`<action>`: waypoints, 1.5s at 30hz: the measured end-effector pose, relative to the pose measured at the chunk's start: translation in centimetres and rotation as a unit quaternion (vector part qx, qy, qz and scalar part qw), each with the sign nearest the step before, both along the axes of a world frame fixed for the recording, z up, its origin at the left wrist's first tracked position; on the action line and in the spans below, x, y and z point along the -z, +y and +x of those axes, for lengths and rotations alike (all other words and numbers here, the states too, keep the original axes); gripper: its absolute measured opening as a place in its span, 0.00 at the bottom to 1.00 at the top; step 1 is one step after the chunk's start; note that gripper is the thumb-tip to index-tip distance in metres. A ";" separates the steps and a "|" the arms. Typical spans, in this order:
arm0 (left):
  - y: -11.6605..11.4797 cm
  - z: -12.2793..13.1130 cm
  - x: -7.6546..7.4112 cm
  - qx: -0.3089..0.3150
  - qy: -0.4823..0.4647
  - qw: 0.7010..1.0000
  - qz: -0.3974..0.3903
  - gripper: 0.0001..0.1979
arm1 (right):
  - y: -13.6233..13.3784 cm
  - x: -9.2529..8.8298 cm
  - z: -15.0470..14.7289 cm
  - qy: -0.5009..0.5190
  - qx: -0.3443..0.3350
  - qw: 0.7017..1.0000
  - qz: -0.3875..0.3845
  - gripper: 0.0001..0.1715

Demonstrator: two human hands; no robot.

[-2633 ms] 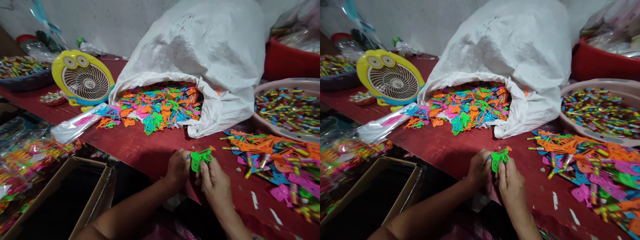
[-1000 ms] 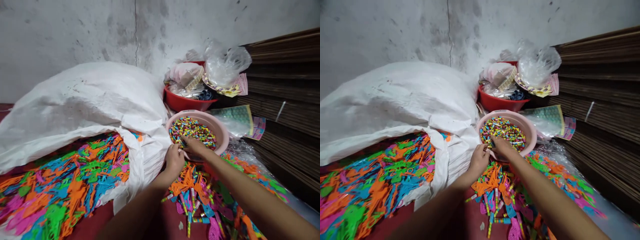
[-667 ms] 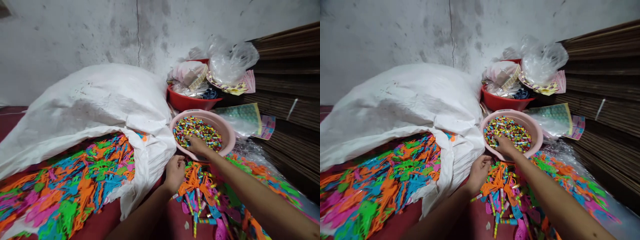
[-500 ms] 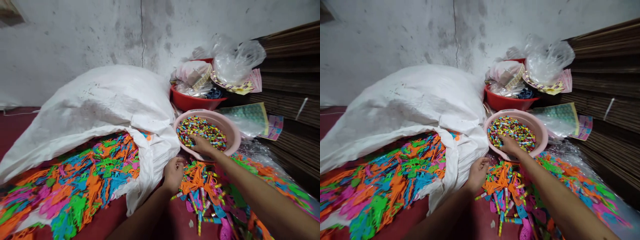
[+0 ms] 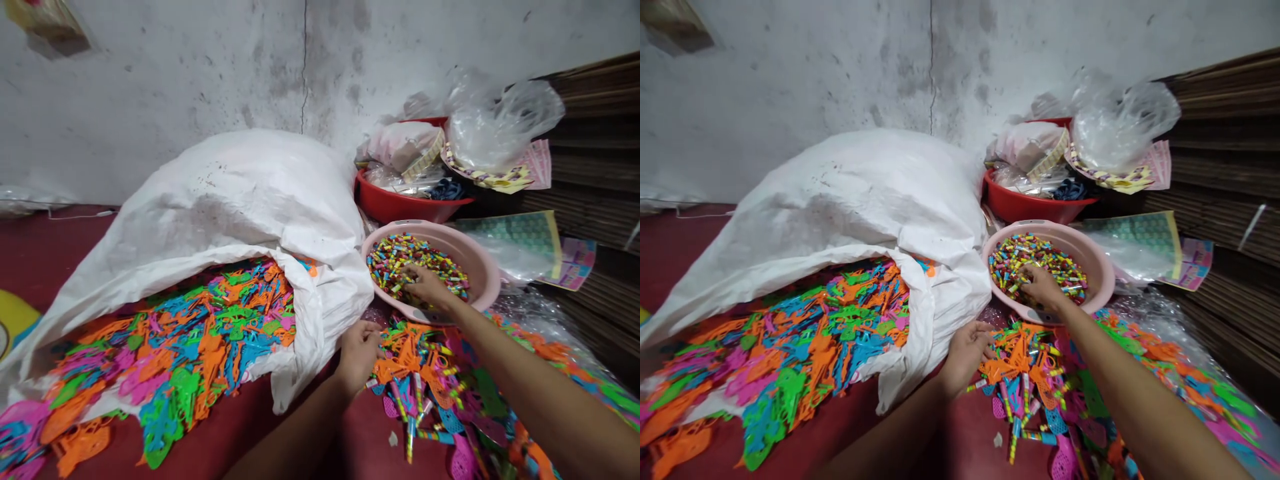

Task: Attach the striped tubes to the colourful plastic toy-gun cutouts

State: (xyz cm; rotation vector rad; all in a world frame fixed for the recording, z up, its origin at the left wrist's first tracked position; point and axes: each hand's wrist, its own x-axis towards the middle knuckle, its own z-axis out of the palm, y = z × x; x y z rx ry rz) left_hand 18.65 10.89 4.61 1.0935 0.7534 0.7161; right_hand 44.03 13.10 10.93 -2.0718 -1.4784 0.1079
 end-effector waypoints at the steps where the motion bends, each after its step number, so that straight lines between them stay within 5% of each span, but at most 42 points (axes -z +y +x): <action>1: -0.1 -0.1 -0.2 0.003 -0.004 1.000 -0.006 0.07 | -0.1 -0.2 0.0 0.008 0.006 1.000 0.008 0.20; 8: -0.7 -0.5 -0.8 0.012 -0.054 0.997 -0.053 0.10 | -1.8 -3.2 -0.4 0.037 0.012 0.997 0.059 0.21; 13: -1.4 -1.2 -2.1 0.041 -0.166 0.980 -0.099 0.23 | -4.1 -4.1 -4.9 0.046 -0.053 0.996 0.052 0.22; 18: -2.7 -4.6 -2.7 0.073 -0.298 0.930 -0.202 0.28 | -8.5 -1.5 -14.2 0.015 -0.233 0.972 0.022 0.18; 24: -5.3 -9.3 0.5 0.012 -0.261 0.904 -0.338 0.24 | -11.7 3.4 -21.6 0.032 -0.304 0.951 -0.039 0.38; 27: -5.9 -11.0 2.4 -0.034 -0.256 0.896 -0.360 0.22 | -11.7 5.2 -22.5 0.092 -0.301 0.948 -0.043 0.43; 33: -5.8 -12.6 3.9 -0.078 -0.231 0.894 -0.377 0.18 | -11.6 5.8 -22.2 0.163 -0.262 0.949 -0.069 0.13; 39: -5.9 -13.7 4.0 -0.049 -0.189 0.941 -0.276 0.24 | -11.6 6.2 -21.9 0.369 -0.163 0.912 -0.068 0.22; 45: -6.0 -14.3 3.4 -0.044 -0.155 0.967 -0.196 0.25 | -11.9 6.1 -22.4 0.346 -0.206 0.911 -0.087 0.18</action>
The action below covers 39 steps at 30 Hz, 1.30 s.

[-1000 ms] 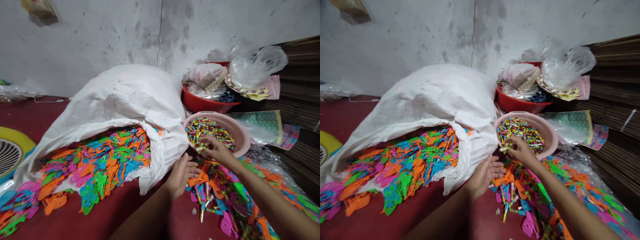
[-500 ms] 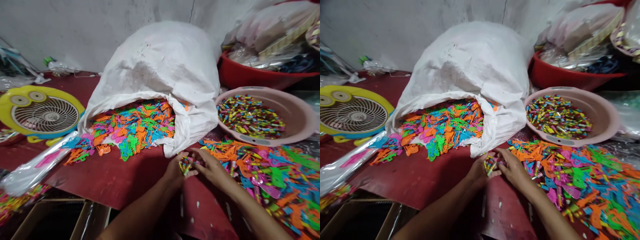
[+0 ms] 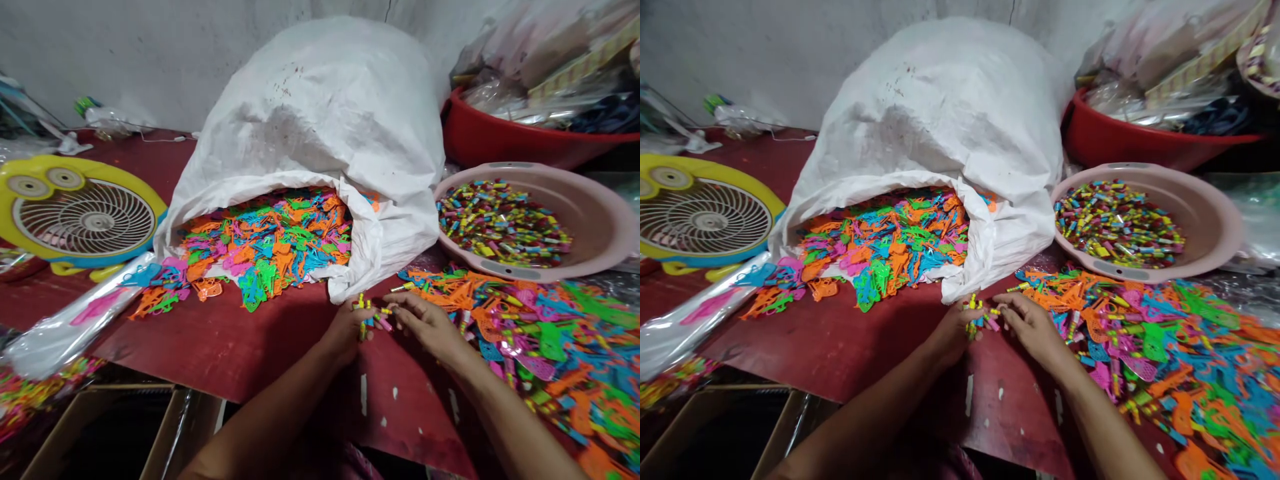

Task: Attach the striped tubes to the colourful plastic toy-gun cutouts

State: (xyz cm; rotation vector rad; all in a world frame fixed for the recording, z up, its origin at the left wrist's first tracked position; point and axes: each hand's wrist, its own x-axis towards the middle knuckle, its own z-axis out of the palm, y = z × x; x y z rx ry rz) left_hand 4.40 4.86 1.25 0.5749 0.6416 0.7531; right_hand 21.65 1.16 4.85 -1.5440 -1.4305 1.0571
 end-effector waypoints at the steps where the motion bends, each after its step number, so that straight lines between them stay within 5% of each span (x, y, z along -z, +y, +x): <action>1: 0.0 0.1 0.0 0.003 0.001 1.000 0.004 0.24 | 0.0 0.0 -0.1 -0.007 -0.010 1.000 0.002 0.17; 6: -0.1 0.8 0.4 0.034 -0.045 0.998 -0.012 0.24 | 0.1 0.5 -1.4 -0.044 0.066 0.995 0.063 0.12; 9: -0.1 1.3 0.7 -0.004 -0.079 0.996 -0.029 0.18 | -0.7 1.2 -2.8 -0.128 0.081 0.979 0.137 0.11; 14: 0.1 1.9 0.6 -0.050 -0.142 0.983 -0.105 0.14 | -2.9 3.4 -5.5 -0.204 0.085 0.965 0.144 0.30; 18: -0.4 2.2 0.0 -0.053 -0.139 0.979 -0.136 0.11 | -3.3 4.5 -6.4 -0.284 0.105 0.939 0.162 0.33; 25: -0.7 0.9 0.2 0.029 -0.059 0.997 -0.048 0.20 | -1.2 2.5 -3.9 -0.140 0.140 0.972 0.130 0.29; 30: -0.9 -0.4 0.1 0.090 -0.018 0.995 0.041 0.15 | 0.8 1.2 -3.4 0.001 0.061 0.998 0.008 0.22; 35: -0.7 -1.2 0.3 0.088 -0.032 0.995 -0.024 0.16 | 0.9 0.8 -4.5 0.047 0.091 0.994 0.033 0.20; 39: -0.2 -1.1 1.1 0.076 -0.127 0.981 -0.129 0.19 | 0.2 1.1 -4.9 -0.050 0.097 0.981 0.162 0.14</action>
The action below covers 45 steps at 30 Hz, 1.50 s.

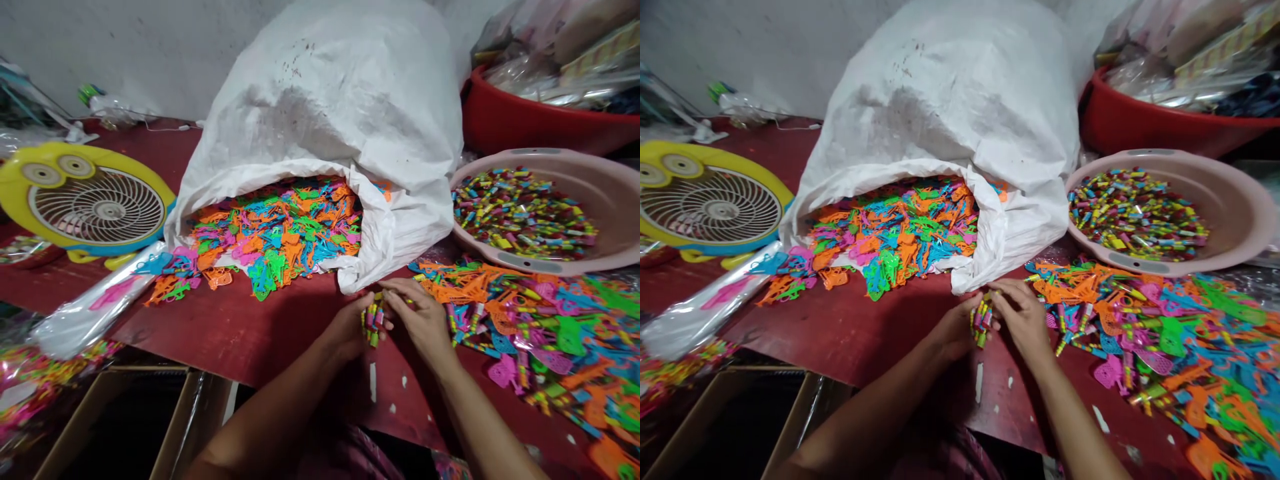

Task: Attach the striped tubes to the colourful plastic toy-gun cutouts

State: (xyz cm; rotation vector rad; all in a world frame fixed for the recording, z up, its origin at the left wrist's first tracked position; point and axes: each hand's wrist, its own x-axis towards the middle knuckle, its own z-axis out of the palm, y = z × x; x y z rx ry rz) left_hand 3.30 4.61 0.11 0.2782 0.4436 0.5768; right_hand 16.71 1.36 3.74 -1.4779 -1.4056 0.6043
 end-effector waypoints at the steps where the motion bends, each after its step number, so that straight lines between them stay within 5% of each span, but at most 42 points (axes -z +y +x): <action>1: 0.1 0.1 0.1 -0.010 -0.024 0.999 -0.031 0.19 | -0.3 0.2 -0.2 -0.053 -0.014 0.998 0.027 0.14; 6: 0.5 0.4 0.1 -0.076 -0.036 0.990 -0.114 0.11 | -3.0 1.3 -1.0 -0.222 -0.072 0.972 0.042 0.22; 10: 0.6 0.5 -0.6 -0.102 0.017 0.988 -0.113 0.10 | -6.1 1.9 -2.0 -0.235 0.070 0.967 0.070 0.18; 12: 0.4 0.8 -1.1 -0.124 0.035 0.985 -0.115 0.11 | -7.3 2.3 -2.9 -0.209 0.109 0.971 0.041 0.10; 18: -0.4 1.4 -2.2 -0.168 0.015 0.981 -0.098 0.14 | -7.5 3.3 -5.1 -0.045 0.163 0.981 -0.093 0.17; 25: -0.6 1.8 -1.7 -0.191 -0.002 0.974 -0.117 0.16 | -7.2 3.6 -5.7 0.084 0.214 0.972 -0.048 0.19; 35: -1.0 1.7 -2.2 -0.202 0.008 0.972 -0.115 0.15 | -7.1 3.8 -5.7 0.176 0.189 0.965 -0.047 0.27; 45: -0.4 0.7 -1.0 -0.153 -0.005 0.984 -0.093 0.19 | -7.8 0.5 -0.4 0.112 0.098 0.983 -0.108 0.19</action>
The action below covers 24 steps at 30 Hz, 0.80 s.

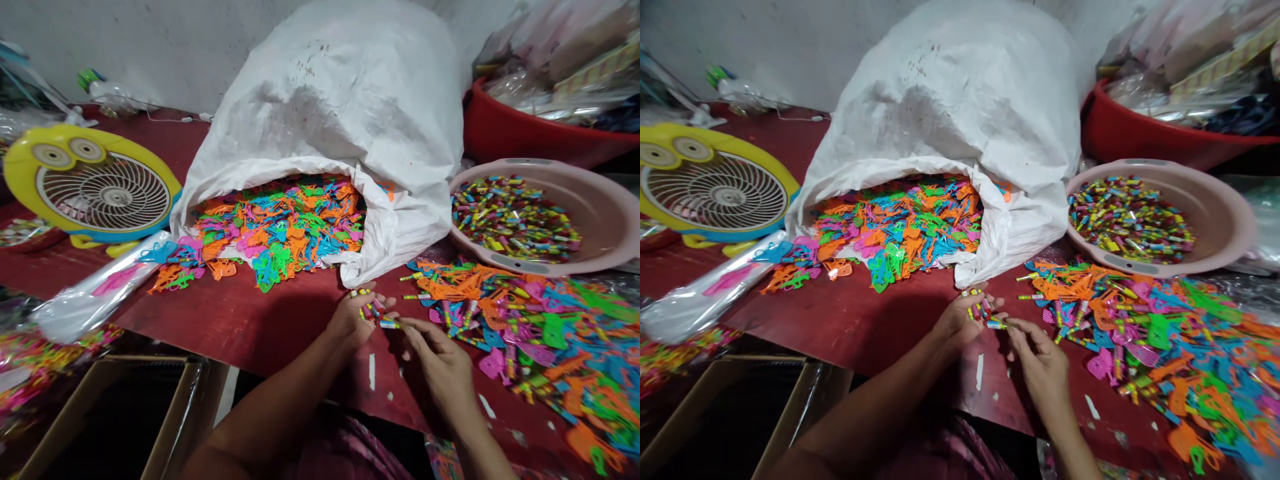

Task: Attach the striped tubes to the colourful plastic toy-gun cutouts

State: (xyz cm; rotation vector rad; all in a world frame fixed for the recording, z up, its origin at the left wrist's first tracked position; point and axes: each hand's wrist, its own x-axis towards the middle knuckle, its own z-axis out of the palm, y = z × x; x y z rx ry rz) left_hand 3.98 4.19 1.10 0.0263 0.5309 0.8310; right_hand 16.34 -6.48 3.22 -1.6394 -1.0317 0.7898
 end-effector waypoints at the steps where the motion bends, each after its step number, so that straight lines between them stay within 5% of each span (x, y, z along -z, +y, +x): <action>1: 0.1 -0.1 0.0 0.002 0.008 1.000 0.001 0.20 | 0.2 -0.4 0.6 0.004 -0.009 1.000 -0.001 0.18; 6: -0.1 -0.7 -0.1 0.034 0.076 0.996 0.032 0.22 | 1.4 -1.3 1.6 0.002 0.039 0.999 0.033 0.17; 9: -0.8 -0.6 -0.2 0.062 0.081 0.993 0.067 0.17 | 2.0 -1.1 0.5 -0.116 0.079 0.986 0.088 0.15; 14: -1.1 -0.3 -0.5 0.036 0.042 0.995 0.077 0.17 | 2.0 -0.1 -1.8 -0.356 -0.059 0.924 0.124 0.12; 21: -0.6 -0.8 0.0 0.020 0.093 0.992 0.088 0.23 | 1.3 0.5 -1.7 -0.310 -0.122 0.935 0.122 0.15; 24: -0.5 -1.2 0.0 0.039 0.112 0.988 0.104 0.26 | 1.0 -0.6 -0.5 -0.248 -0.082 0.960 0.104 0.14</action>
